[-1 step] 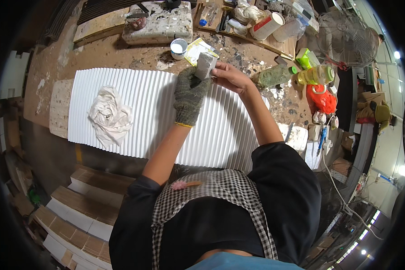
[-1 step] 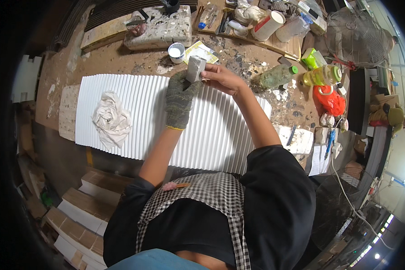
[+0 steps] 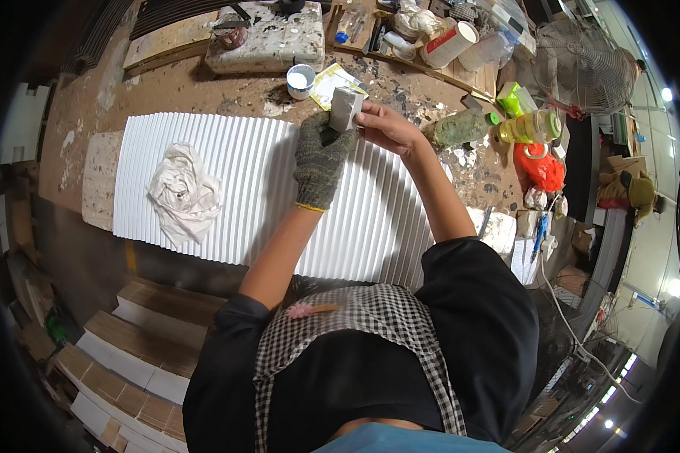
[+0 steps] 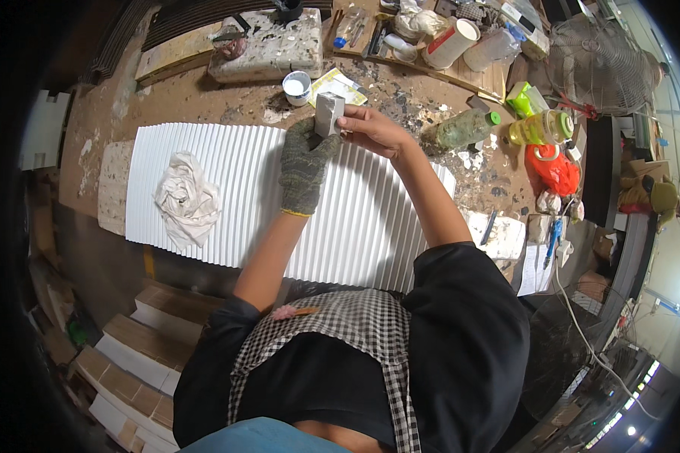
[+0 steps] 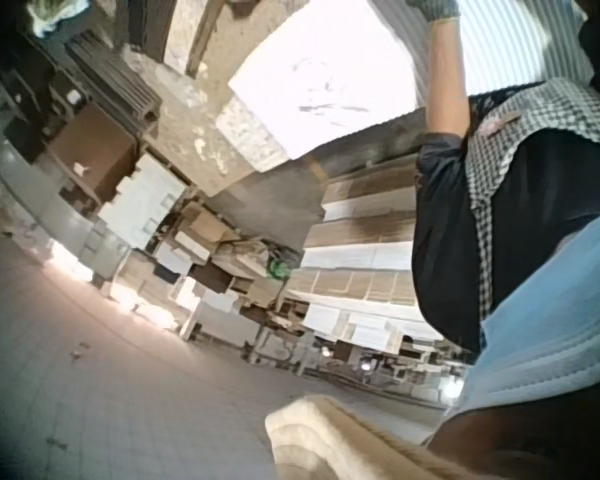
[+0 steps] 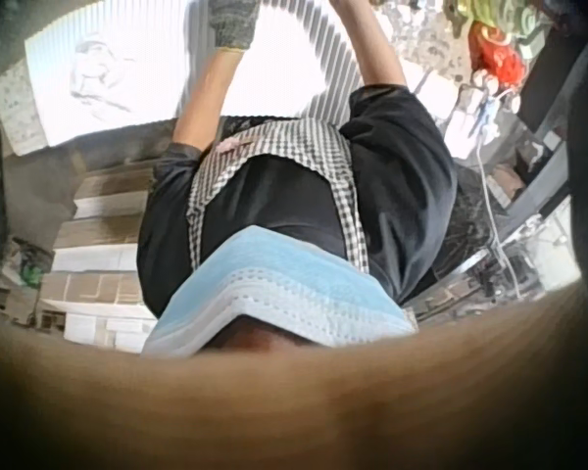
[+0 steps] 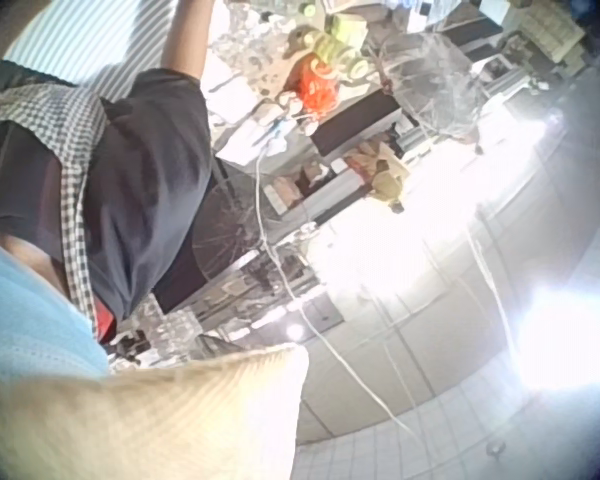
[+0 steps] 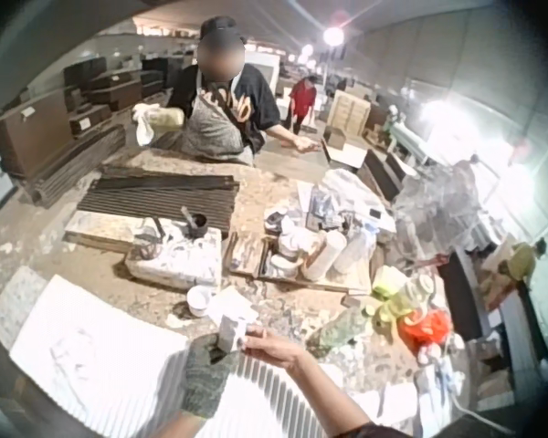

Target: The person wipes a long white corrugated wooden board with a cloth, moving along its length and repeatedly rubbing the surface. The person also uses a small rectangular tool to scrape or smooth the board. The board remains on the workbench throughout the clip.

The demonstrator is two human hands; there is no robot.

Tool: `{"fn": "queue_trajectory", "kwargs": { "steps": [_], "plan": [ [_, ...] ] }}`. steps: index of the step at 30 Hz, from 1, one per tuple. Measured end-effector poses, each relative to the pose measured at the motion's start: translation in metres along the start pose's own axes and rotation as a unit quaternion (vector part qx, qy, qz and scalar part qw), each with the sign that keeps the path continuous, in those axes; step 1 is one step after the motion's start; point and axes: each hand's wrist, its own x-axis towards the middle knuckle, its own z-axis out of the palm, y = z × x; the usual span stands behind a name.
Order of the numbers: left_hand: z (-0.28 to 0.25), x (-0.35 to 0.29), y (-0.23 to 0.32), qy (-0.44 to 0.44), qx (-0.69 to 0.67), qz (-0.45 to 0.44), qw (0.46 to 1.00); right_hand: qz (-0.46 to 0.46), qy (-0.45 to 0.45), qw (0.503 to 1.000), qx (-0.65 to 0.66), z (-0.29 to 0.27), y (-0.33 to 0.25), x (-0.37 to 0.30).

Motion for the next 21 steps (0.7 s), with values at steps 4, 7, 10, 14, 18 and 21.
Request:
{"fn": "queue_trajectory", "kwargs": {
  "steps": [4,7,10,14,18,21],
  "plan": [
    [-0.001,-0.001,-0.002,0.042,0.025,0.104,0.993,-0.071,0.06,0.987,-0.134,-0.027,-0.026,0.03],
    [-0.029,-0.029,0.012,0.052,-0.054,0.048,0.996,-0.041,0.184,0.818,-0.544,-0.044,-0.039,0.066],
    [-0.065,-0.055,0.025,0.062,-0.058,0.104,0.991,-0.071,0.216,0.644,-0.73,-0.053,-0.022,0.101],
    [-0.1,-0.091,0.034,0.114,-0.006,0.084,0.99,-0.089,0.167,0.538,-0.821,-0.067,0.016,0.133],
    [-0.112,-0.125,0.035,0.14,0.026,0.043,0.989,-0.091,0.152,0.454,-0.873,-0.079,0.032,0.151],
    [-0.113,-0.144,0.033,0.144,0.011,0.019,0.989,-0.133,0.139,0.56,-0.806,-0.09,0.018,0.161]
  ]
}}
